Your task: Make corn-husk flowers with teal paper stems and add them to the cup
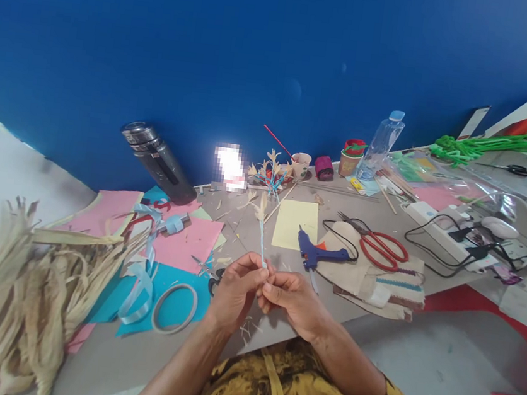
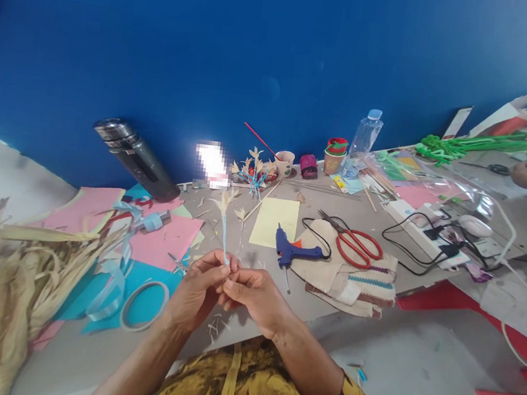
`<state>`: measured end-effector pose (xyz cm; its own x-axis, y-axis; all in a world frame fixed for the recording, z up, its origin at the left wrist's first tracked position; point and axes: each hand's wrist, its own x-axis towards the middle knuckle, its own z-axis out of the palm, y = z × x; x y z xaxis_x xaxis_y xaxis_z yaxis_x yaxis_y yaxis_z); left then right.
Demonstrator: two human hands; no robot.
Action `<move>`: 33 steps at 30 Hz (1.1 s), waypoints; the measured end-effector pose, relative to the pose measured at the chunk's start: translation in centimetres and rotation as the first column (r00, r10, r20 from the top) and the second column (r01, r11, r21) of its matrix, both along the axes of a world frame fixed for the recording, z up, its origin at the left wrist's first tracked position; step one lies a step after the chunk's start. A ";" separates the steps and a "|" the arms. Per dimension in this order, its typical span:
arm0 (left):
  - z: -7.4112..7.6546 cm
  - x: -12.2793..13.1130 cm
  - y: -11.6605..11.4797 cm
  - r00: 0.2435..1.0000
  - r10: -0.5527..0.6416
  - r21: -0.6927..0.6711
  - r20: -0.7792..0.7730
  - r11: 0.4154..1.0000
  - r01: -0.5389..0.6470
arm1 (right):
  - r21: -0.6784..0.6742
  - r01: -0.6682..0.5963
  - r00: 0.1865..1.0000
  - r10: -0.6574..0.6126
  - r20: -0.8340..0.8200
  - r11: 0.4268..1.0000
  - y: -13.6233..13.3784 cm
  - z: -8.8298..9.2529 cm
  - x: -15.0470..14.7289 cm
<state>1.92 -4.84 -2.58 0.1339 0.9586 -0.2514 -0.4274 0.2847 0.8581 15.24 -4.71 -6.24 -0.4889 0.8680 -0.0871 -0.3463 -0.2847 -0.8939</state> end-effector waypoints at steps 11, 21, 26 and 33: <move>-1.0 -0.2 -0.5 0.714 0.295 0.274 -0.635 0.950 -0.149 | 0.427 0.285 0.821 -0.448 0.355 0.858 2.2 3.2 2.8; -0.4 -0.3 -0.8 0.973 -0.116 -0.047 -0.200 0.993 0.109 | 0.350 0.290 0.899 -0.379 0.219 0.891 1.8 1.9 2.5; -0.2 -0.3 -0.7 0.932 -0.304 -0.119 0.200 0.936 0.331 | 0.303 0.242 0.955 -0.281 0.092 0.922 1.5 1.9 2.7; -0.5 -0.5 -0.9 0.853 -0.377 -0.129 0.360 0.886 0.446 | 0.317 0.221 0.971 -0.238 0.016 0.922 1.3 2.2 2.6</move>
<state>1.41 -5.75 -3.13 0.6094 0.7306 -0.3080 -0.4697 0.6456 0.6022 17.79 -3.45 -4.03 -0.2756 0.9433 0.1853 -0.3188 0.0922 -0.9433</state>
